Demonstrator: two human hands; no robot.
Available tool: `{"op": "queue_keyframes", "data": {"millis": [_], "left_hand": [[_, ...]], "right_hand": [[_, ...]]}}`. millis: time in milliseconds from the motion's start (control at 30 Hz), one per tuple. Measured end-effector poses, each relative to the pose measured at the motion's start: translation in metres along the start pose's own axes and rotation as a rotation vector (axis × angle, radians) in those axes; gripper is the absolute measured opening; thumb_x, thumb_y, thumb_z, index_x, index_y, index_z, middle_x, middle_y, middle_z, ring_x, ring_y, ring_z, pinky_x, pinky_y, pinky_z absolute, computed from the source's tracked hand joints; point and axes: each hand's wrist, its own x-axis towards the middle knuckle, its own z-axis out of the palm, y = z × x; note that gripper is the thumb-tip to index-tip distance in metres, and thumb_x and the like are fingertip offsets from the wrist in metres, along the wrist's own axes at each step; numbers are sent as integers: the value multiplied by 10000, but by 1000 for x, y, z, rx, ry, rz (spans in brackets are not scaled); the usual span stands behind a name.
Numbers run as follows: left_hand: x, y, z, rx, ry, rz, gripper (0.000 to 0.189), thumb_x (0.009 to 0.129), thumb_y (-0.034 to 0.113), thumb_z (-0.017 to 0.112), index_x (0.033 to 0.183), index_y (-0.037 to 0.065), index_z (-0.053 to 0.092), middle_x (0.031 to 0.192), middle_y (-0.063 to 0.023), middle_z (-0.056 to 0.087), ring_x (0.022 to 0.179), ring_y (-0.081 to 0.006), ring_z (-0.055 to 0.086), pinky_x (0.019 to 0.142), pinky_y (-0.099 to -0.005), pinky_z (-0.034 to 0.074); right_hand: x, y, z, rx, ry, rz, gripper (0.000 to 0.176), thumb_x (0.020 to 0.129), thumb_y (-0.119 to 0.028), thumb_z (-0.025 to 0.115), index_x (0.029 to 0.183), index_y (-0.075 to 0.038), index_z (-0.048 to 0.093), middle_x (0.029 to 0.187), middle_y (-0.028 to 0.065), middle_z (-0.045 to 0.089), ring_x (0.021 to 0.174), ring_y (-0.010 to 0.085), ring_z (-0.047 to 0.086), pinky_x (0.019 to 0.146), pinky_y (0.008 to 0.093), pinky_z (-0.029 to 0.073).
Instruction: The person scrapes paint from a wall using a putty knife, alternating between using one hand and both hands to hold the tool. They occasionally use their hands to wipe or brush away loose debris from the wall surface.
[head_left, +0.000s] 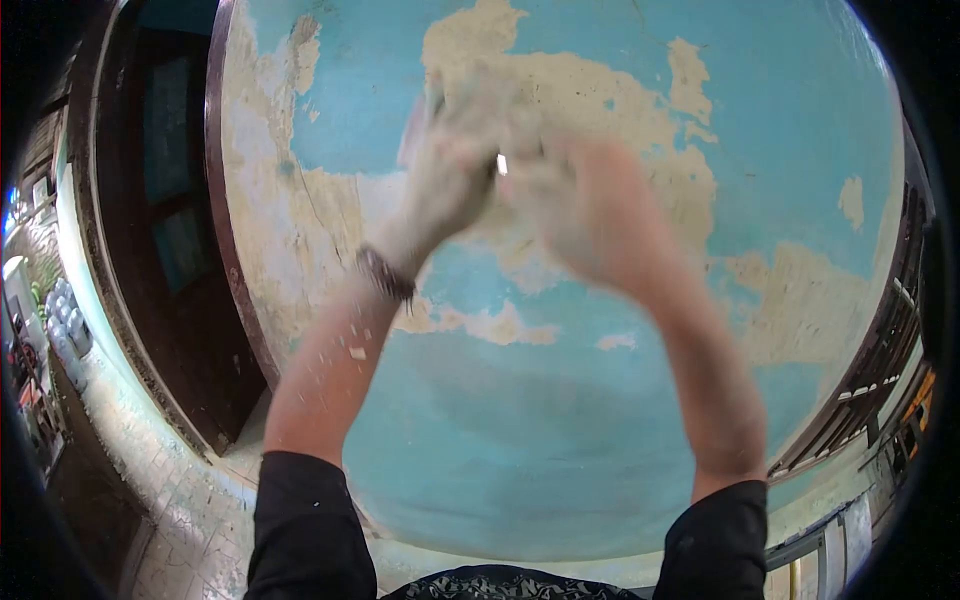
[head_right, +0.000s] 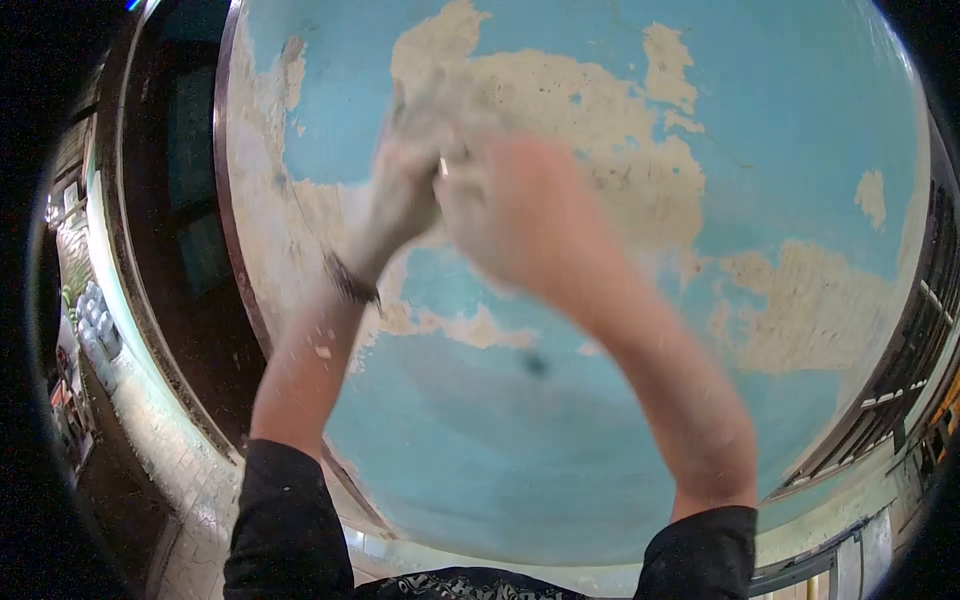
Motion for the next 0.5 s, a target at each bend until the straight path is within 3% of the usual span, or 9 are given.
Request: {"op": "queue_keyframes", "data": {"millis": [67,100,133,200,333,400,467,500], "left_hand": [[-33,44,-5,-32,-153,-23,428,897,206,580,1325,185,590,1481,-136,448,1426,-360,319,1167,-588,137],[-52,66,-3,-91,-201,-48,448,916,264,547,1356,180,561,1500,-141,418,1427,-359,317,1166,-588,145],[-76,88,-1,-152,-250,-79,475,935,322,514,1387,176,533,1518,-146,389,1428,-358,315,1165,-587,153],[-133,125,2,-55,-428,-60,529,949,380,467,1428,156,480,1529,-165,359,1407,-374,340,1153,-602,182],[-248,215,-14,-196,-586,-273,550,893,220,577,1419,106,465,1474,-256,361,1344,-445,369,1110,-646,231],[-306,262,-29,-266,-536,-587,655,794,102,636,1420,77,446,1490,-283,321,1373,-467,316,1124,-622,217],[-325,311,-58,-315,-472,-1131,640,784,26,657,1388,19,448,1457,-337,312,1360,-523,290,1126,-594,225],[-340,330,-67,-288,-370,-1232,568,844,65,623,1379,-2,445,1414,-321,366,1329,-481,352,1113,-545,268]], "right_hand": [[-67,16,26,20,-10,138,314,871,-150,619,1166,-55,573,778,215,637,705,427,605,619,440,482],[-102,23,42,211,39,208,228,888,-145,637,1082,-41,581,695,183,589,608,308,608,580,382,465],[-135,25,50,318,-47,434,245,893,-163,671,1081,-37,577,654,83,535,590,134,518,560,312,437],[-209,35,90,631,-12,690,291,904,-207,683,1104,-25,575,699,5,503,639,63,416,541,259,400],[-338,16,143,818,-188,1075,353,933,-283,652,1162,-28,567,791,5,593,620,70,528,542,257,445],[-384,8,156,845,-262,1153,309,950,-235,630,1164,-26,549,798,18,588,607,62,521,521,242,433],[-401,-3,156,872,-258,1201,299,955,-239,622,1153,-26,554,801,22,594,626,66,528,547,242,442],[-402,-4,157,892,-251,1247,289,961,-244,615,1143,-26,559,803,26,599,645,69,535,573,242,451]]}}
